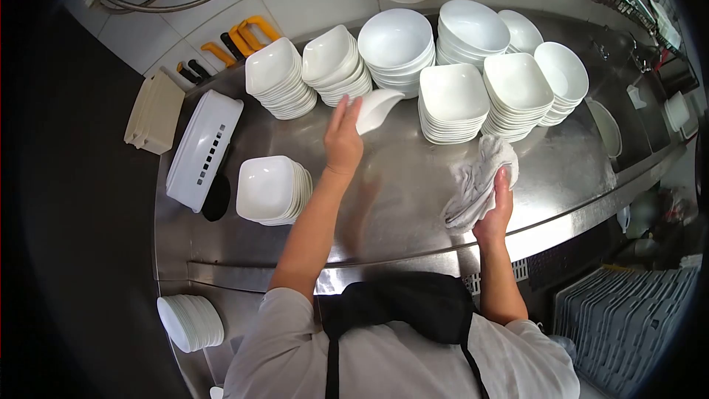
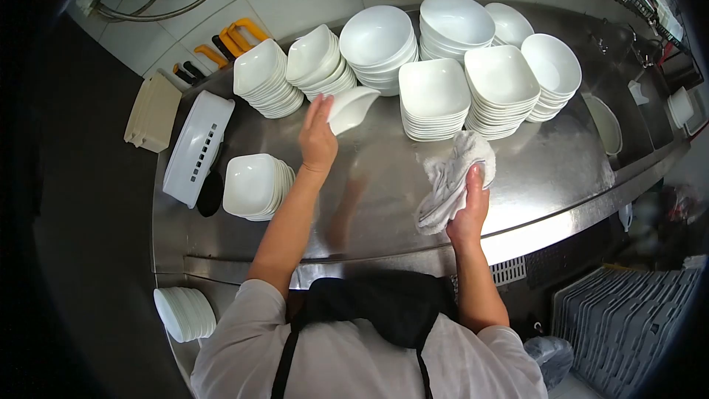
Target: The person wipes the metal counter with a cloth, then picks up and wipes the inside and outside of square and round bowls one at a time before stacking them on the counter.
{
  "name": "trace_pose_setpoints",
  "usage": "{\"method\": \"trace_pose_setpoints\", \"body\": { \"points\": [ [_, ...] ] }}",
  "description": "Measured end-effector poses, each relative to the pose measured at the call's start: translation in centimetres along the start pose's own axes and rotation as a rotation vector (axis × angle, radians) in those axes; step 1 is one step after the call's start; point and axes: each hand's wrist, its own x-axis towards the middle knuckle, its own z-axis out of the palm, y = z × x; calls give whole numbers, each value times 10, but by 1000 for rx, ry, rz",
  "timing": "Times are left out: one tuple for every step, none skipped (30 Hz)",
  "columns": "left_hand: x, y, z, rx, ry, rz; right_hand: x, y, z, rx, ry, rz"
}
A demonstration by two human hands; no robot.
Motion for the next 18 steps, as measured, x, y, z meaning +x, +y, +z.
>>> {"method": "trace_pose_setpoints", "body": {
  "points": [
    [8,3,-7,34,51,12,1,1,5,-57,13,-43],
    [16,10,-17,9,68,-33,0,2,15,-115,26,-86],
    [20,11,-21,0,114,-69,1,2,22,-173,36,-131],
    [23,12,-23,-11,162,-105,5,1,24,-258,-14,-162],
    [27,13,-27,-21,211,-139,12,4,30,-393,-62,-281],
    [27,22,-32,-266,153,-405,21,10,40,-525,-108,-402],
    [23,25,-31,-361,140,-535,28,16,52,-657,-150,-521],
    [19,27,-29,-459,123,-664,36,20,70,-688,-167,-568],
    [14,33,-27,-559,105,-790,44,25,89,-719,-183,-618],
    [13,55,-31,-518,55,-716,58,36,104,-828,-235,-609],
    [5,61,-25,-569,20,-693,69,53,114,-937,-286,-596],
    [9,75,-30,-503,-40,-664,67,80,118,-1097,-389,-690],
    [14,85,-37,-433,-95,-636,61,99,118,-1256,-499,-784],
    [16,76,-40,-479,-46,-689,51,95,112,-1320,-677,-823],
    [18,67,-50,-468,-75,-687,43,85,105,-1378,-859,-867],
    [17,56,-63,-456,-106,-685,42,78,102,-1431,-1042,-907],
    [12,51,-72,-442,-144,-689,54,76,103,-1446,-917,-1040],
    [7,52,-74,-422,-164,-638,72,74,108,-1457,-784,-1162]
  ]
}}
